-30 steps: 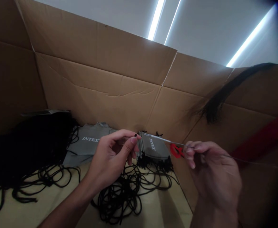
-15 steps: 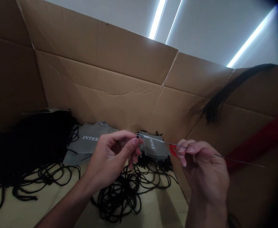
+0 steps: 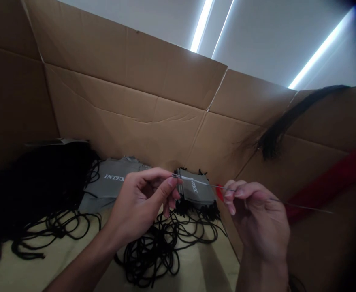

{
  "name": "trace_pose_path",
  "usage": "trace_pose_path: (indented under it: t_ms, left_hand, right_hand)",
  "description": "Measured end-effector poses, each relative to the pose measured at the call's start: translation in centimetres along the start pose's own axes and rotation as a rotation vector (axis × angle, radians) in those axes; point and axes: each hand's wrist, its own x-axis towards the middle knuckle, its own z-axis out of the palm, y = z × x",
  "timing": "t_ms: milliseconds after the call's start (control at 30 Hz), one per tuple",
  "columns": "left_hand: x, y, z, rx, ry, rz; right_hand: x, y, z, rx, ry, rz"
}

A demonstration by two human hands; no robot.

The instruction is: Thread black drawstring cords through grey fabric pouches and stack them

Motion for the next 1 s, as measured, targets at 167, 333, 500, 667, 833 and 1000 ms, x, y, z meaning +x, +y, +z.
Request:
trace_pose_path:
  t_ms: [167, 333, 500, 667, 833, 1000]
  left_hand:
    - [0.0, -0.1, -0.1, -0.03, 0.014, 0.001]
    - [0.1, 0.3, 0.0, -0.06, 0.03, 0.074]
    - [0.1, 0.2, -0.2, 0.087, 0.099, 0.167]
    - [0.0, -0.9, -0.6, 0.413, 0.201, 0.248]
    - [-0.3, -1.4, -0.1, 0.628, 0.069, 0.356]
    - [-0.5, -1.6, 0.1, 0.732, 0.046, 0.459]
  right_hand:
    - [0.0, 0.2, -0.2, 0.02, 0.001, 0.018]
    - [0.3, 0.6, 0.1, -0.004, 0.026, 0.032]
    - [0.2, 0.1, -0.6, -0.096, -0.089, 0.294]
    - [-1.7, -2.2, 0.6, -0.59, -0.66, 0.294]
    - [-2.6, -0.5, 5.2, -0.644, -0.097, -0.123]
    - [-2.4, 2.6, 6.5, -0.489, -0.047, 0.014]
